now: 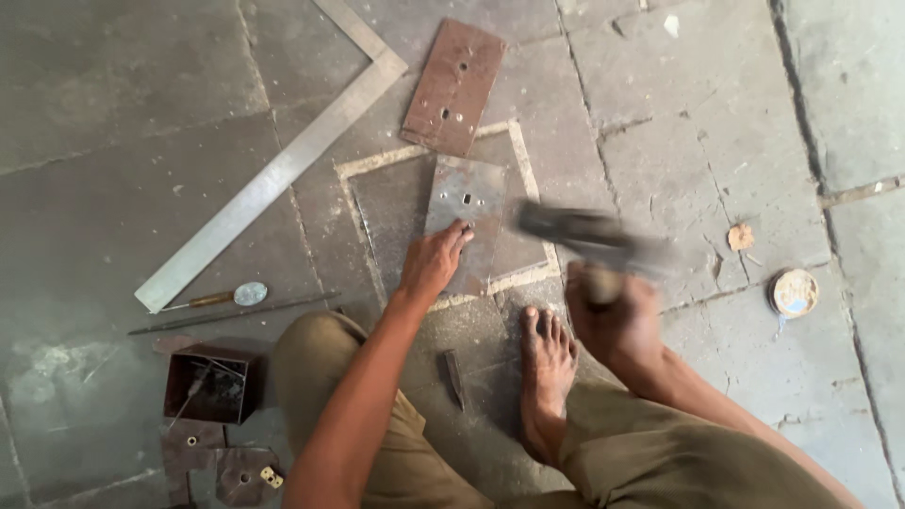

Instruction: The person uses a square and a metal rod to mark lines on metal plates, then uses a punch and a hammer to create indentations. They move various metal pieces around on the floor throughout the process.

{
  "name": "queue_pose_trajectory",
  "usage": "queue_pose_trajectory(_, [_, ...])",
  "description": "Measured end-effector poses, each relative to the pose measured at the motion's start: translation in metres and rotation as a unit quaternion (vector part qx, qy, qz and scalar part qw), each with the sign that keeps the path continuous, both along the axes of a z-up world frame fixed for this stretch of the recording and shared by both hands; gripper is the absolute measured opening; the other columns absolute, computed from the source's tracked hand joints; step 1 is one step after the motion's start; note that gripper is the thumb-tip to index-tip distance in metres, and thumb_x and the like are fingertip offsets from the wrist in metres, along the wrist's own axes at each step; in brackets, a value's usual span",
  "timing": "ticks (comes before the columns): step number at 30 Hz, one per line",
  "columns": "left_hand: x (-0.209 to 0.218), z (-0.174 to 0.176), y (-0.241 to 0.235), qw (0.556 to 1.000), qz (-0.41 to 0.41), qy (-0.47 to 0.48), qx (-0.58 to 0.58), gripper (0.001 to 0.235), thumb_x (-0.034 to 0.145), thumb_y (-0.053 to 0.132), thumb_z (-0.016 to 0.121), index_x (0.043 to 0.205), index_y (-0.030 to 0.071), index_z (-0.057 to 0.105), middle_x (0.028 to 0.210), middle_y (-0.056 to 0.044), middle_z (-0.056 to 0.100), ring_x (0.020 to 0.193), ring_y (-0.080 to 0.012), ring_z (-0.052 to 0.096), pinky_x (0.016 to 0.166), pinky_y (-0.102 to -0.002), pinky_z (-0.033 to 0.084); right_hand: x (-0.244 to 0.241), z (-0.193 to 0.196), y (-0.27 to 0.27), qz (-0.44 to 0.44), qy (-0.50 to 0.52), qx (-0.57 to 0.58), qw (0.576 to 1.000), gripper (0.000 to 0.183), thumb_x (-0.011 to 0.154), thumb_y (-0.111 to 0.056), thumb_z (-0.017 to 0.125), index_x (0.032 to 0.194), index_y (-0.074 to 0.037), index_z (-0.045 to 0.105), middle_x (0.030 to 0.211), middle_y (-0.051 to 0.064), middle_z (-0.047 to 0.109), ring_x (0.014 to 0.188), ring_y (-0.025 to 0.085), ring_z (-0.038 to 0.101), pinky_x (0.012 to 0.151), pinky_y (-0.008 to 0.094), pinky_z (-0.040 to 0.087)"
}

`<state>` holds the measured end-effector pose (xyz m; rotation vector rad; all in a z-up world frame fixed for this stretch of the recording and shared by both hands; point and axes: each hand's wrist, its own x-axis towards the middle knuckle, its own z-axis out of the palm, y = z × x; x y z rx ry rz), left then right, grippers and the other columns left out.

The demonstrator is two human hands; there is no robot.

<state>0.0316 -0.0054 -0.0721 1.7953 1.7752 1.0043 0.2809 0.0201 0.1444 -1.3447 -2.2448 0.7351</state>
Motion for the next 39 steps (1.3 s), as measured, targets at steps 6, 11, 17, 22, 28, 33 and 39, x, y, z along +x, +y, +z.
queue_pose_trajectory(6, [-0.006,0.01,0.016,0.986,-0.001,0.033,-0.162,0.025,0.106,0.03,0.056,0.12,0.011,0.066,0.07,-0.013,0.071,0.055,-0.0295,0.068,0.049,-0.041,0.052,0.045,-0.107,-0.029,0.046,-0.238,-0.328,0.913,0.032,0.09,-0.021,0.07,0.119,-0.01,0.061,0.076,0.015,0.075,0.063,0.031,0.073,0.057,0.044,0.058])
queue_pose_trajectory(11, [-0.008,0.022,0.024,0.994,0.034,-0.07,-0.077,0.027,0.106,0.035,0.056,0.108,0.011,0.068,0.072,-0.007,0.07,0.055,-0.0219,0.063,0.048,-0.039,0.05,0.065,-0.183,-0.081,0.14,-0.301,-0.359,0.872,0.039,0.097,-0.043,0.069,0.128,-0.019,0.071,0.11,0.022,0.074,0.083,0.029,0.073,0.069,0.038,0.055])
queue_pose_trajectory(17, [-0.032,0.042,0.014,0.97,0.181,-0.116,-0.115,0.032,0.105,0.036,0.059,0.099,0.006,0.068,0.072,-0.01,0.07,0.06,-0.0228,0.069,0.054,-0.04,0.05,0.022,-0.19,-0.011,-0.047,0.012,-0.305,0.951,0.046,0.098,-0.037,0.068,0.127,-0.001,0.066,0.115,0.02,0.075,0.093,0.026,0.075,0.075,0.038,0.062])
queue_pose_trajectory(22, [-0.047,0.039,-0.02,0.937,0.244,-0.09,-0.234,0.023,0.099,0.025,0.066,0.094,0.003,0.073,0.077,-0.008,0.077,0.066,-0.0196,0.071,0.058,-0.037,0.053,-0.033,-0.185,0.007,-0.149,0.159,-0.535,0.816,0.044,0.093,-0.016,0.07,0.13,0.005,0.059,0.101,0.016,0.075,0.085,0.023,0.075,0.072,0.033,0.063])
queue_pose_trajectory(28, [-0.047,0.018,-0.014,0.865,0.247,-0.316,-0.301,0.02,0.096,0.022,0.07,0.097,0.002,0.075,0.078,-0.008,0.076,0.063,-0.0156,0.071,0.055,-0.031,0.059,-0.042,-0.183,0.011,-0.139,0.176,-0.482,0.847,0.041,0.093,-0.012,0.069,0.128,0.009,0.059,0.097,0.016,0.077,0.083,0.021,0.074,0.074,0.033,0.061])
queue_pose_trajectory(33, [-0.046,0.02,0.002,0.88,0.26,-0.285,-0.278,0.023,0.097,0.024,0.069,0.096,0.001,0.074,0.081,-0.007,0.077,0.064,-0.0151,0.072,0.056,-0.03,0.06,-0.051,-0.186,0.038,-0.151,0.147,-0.484,0.849,0.039,0.093,-0.01,0.068,0.127,0.007,0.06,0.096,0.016,0.077,0.082,0.02,0.074,0.075,0.032,0.061])
queue_pose_trajectory(39, [-0.047,0.023,0.007,0.886,0.261,-0.3,-0.239,0.023,0.097,0.024,0.069,0.098,0.001,0.073,0.085,-0.008,0.077,0.068,-0.0146,0.073,0.057,-0.029,0.061,-0.059,-0.195,0.039,-0.146,0.181,-0.472,0.85,0.036,0.094,-0.009,0.069,0.124,0.01,0.061,0.099,0.019,0.075,0.083,0.021,0.074,0.075,0.033,0.061])
